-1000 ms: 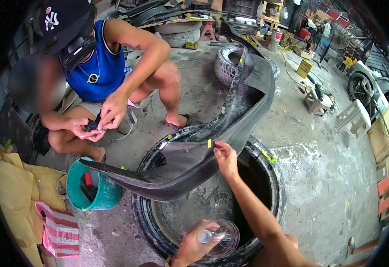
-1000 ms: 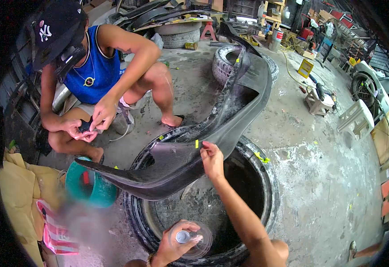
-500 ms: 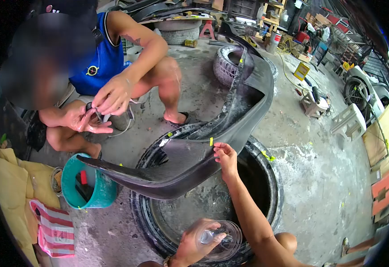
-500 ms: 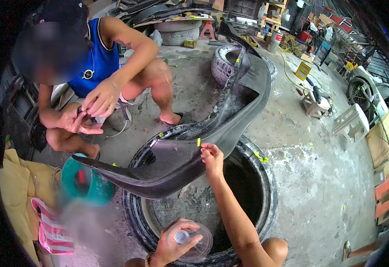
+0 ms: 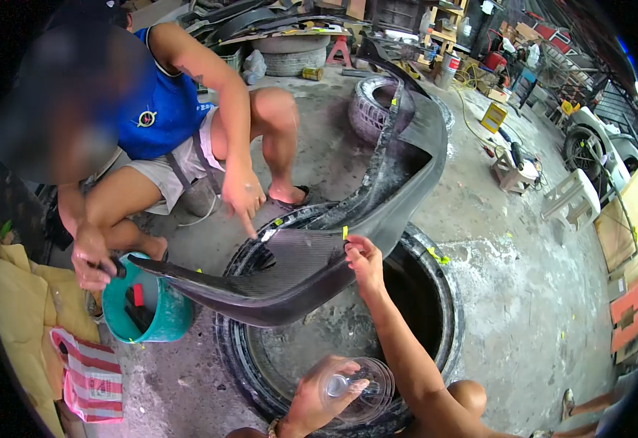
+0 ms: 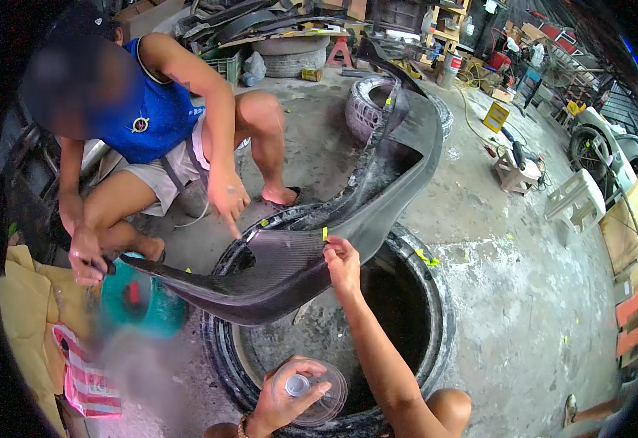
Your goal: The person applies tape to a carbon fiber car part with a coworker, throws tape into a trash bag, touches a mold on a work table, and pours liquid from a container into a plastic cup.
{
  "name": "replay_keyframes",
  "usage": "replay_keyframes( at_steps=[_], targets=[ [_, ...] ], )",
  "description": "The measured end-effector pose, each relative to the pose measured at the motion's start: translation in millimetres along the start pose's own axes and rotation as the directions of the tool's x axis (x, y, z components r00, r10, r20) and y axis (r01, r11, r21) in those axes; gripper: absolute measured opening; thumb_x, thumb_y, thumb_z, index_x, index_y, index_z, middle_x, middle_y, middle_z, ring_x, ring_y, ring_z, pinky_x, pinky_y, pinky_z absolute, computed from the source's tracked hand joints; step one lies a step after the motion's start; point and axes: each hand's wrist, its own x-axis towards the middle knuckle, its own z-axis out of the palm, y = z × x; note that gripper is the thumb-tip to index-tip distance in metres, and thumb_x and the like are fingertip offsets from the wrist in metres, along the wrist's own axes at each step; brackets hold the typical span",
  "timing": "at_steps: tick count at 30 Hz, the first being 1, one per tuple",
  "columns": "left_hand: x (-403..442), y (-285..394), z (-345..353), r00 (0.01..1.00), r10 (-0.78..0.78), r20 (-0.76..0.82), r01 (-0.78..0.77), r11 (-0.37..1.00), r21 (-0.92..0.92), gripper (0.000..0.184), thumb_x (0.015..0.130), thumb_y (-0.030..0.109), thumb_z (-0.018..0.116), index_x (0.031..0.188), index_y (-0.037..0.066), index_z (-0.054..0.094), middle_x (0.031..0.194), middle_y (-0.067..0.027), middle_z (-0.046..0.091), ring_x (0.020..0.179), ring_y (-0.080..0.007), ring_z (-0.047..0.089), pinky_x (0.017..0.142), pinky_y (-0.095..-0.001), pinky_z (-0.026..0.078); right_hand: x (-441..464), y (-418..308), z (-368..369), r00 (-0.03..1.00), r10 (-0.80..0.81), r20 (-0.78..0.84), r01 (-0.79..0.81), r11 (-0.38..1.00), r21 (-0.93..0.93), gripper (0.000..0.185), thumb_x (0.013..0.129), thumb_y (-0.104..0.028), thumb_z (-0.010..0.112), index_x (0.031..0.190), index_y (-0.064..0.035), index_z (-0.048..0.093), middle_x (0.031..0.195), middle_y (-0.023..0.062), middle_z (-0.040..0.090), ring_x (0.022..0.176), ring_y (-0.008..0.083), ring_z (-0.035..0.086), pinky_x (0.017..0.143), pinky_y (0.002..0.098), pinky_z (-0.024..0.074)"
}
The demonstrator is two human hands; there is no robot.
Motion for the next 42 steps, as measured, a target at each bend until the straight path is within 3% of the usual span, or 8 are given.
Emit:
replay_keyframes(
  at_steps=[4, 10, 16, 21, 30, 33, 36, 42],
  targets=[
    [-2.0, -1.6, 0.6, 0.999, 0.031, -0.010, -0.031, 0.999, 0.017, 0.029, 0.080, 0.014, 0.081, 0.102, 0.003, 0.064, 0.095, -0.0069, 0.068, 0.088, -0.0193, 0.068, 0.078, -0.0314, 0.054, -2.4, 6.2, 6.2, 0.991, -0.111, -0.077, 0.110, 0.994, -0.014, 0.041, 0.087, -0.008, 0.061, 0.126, 0.0033, 0.058, 0.099, 0.0049, 0.065, 0.079, 0.0114, 0.059, 0.070, 0.0261, 0.0482],
    [-4.1, -2.4, 0.3, 1.000, 0.025, -0.007, -0.025, 0.999, -0.020, 0.029, 0.080, 0.014, 0.080, 0.102, 0.003, 0.065, 0.095, -0.0069, 0.068, 0.089, -0.0189, 0.069, 0.078, -0.0314, 0.055, 2.5, -15.1, -16.0, 0.958, 0.211, 0.196, -0.265, 0.912, 0.313, 0.025, 0.089, -0.013, 0.060, 0.111, -0.0055, 0.068, 0.093, 0.0007, 0.065, 0.076, 0.0085, 0.057, 0.067, 0.0236, 0.0462],
    [-2.2, 0.0, -1.3, 1.000, 0.012, 0.003, -0.013, 1.000, 0.008, 0.029, 0.080, 0.014, 0.080, 0.102, 0.002, 0.065, 0.096, -0.0074, 0.068, 0.089, -0.0195, 0.069, 0.079, -0.0317, 0.055, 12.2, -1.0, -8.3, 0.953, -0.285, -0.105, 0.236, 0.914, -0.331, 0.021, 0.086, -0.017, 0.070, 0.098, 0.0004, 0.070, 0.081, 0.0092, 0.070, 0.070, 0.0160, 0.064, 0.067, 0.0313, 0.0510],
    [-1.3, -1.7, -2.2, 1.000, 0.019, -0.006, -0.019, 1.000, -0.018, 0.029, 0.080, 0.013, 0.080, 0.102, 0.002, 0.065, 0.095, -0.0075, 0.068, 0.089, -0.0200, 0.068, 0.078, -0.0321, 0.055, 9.9, -17.6, 8.3, 0.943, -0.283, -0.172, 0.128, 0.790, -0.600, 0.019, 0.084, -0.017, 0.071, 0.091, 0.0008, 0.069, 0.081, 0.0176, 0.071, 0.080, 0.0339, 0.070, 0.074, 0.0403, 0.0521],
    [-2.0, -1.1, -3.6, 0.999, 0.045, -0.026, -0.045, 0.999, -0.025, 0.030, 0.079, 0.013, 0.081, 0.101, 0.002, 0.064, 0.095, -0.0081, 0.068, 0.088, -0.0210, 0.068, 0.077, -0.0322, 0.055, 22.5, -19.5, 20.6, 0.936, -0.287, -0.206, 0.047, 0.679, -0.733, 0.027, 0.077, -0.024, 0.071, 0.086, 0.0009, 0.067, 0.078, 0.0234, 0.068, 0.077, 0.0364, 0.069, 0.074, 0.0430, 0.0522],
    [-4.1, 3.6, -7.1, 1.000, 0.017, -0.020, -0.018, 0.999, -0.032, 0.027, 0.079, 0.010, 0.080, 0.099, 0.000, 0.064, 0.097, -0.0096, 0.068, 0.089, -0.0201, 0.067, 0.079, -0.0312, 0.053, 35.5, -29.1, 4.9, 0.982, -0.080, -0.169, 0.042, 0.976, -0.214, 0.023, 0.081, -0.022, 0.069, 0.080, -0.0004, 0.061, 0.065, 0.0091, 0.060, 0.060, 0.0218, 0.060, 0.059, 0.0359, 0.0483],
    [-6.9, 1.4, -6.7, 1.000, 0.004, -0.022, -0.005, 0.999, -0.047, 0.025, 0.080, 0.008, 0.080, 0.097, -0.002, 0.064, 0.099, -0.0107, 0.068, 0.090, -0.0191, 0.065, 0.080, -0.0300, 0.052, 52.6, -49.2, -17.7, 0.993, -0.060, -0.102, 0.083, 0.968, 0.235, 0.017, 0.091, -0.018, 0.063, 0.082, -0.0050, 0.056, 0.062, -0.0008, 0.052, 0.047, 0.0082, 0.046, 0.041, 0.0254, 0.0388],
    [-3.4, 2.5, -4.1, 1.000, -0.003, -0.016, 0.002, 1.000, -0.024, 0.026, 0.080, 0.010, 0.080, 0.097, -0.001, 0.065, 0.099, -0.0102, 0.068, 0.090, -0.0193, 0.065, 0.080, -0.0301, 0.051, 47.5, -54.0, -51.1, 0.872, -0.458, 0.174, 0.483, 0.747, -0.458, 0.016, 0.086, -0.010, 0.067, 0.101, -0.0054, 0.062, 0.087, 0.0055, 0.062, 0.069, 0.0171, 0.060, 0.062, 0.0322, 0.0508]
  ],
)
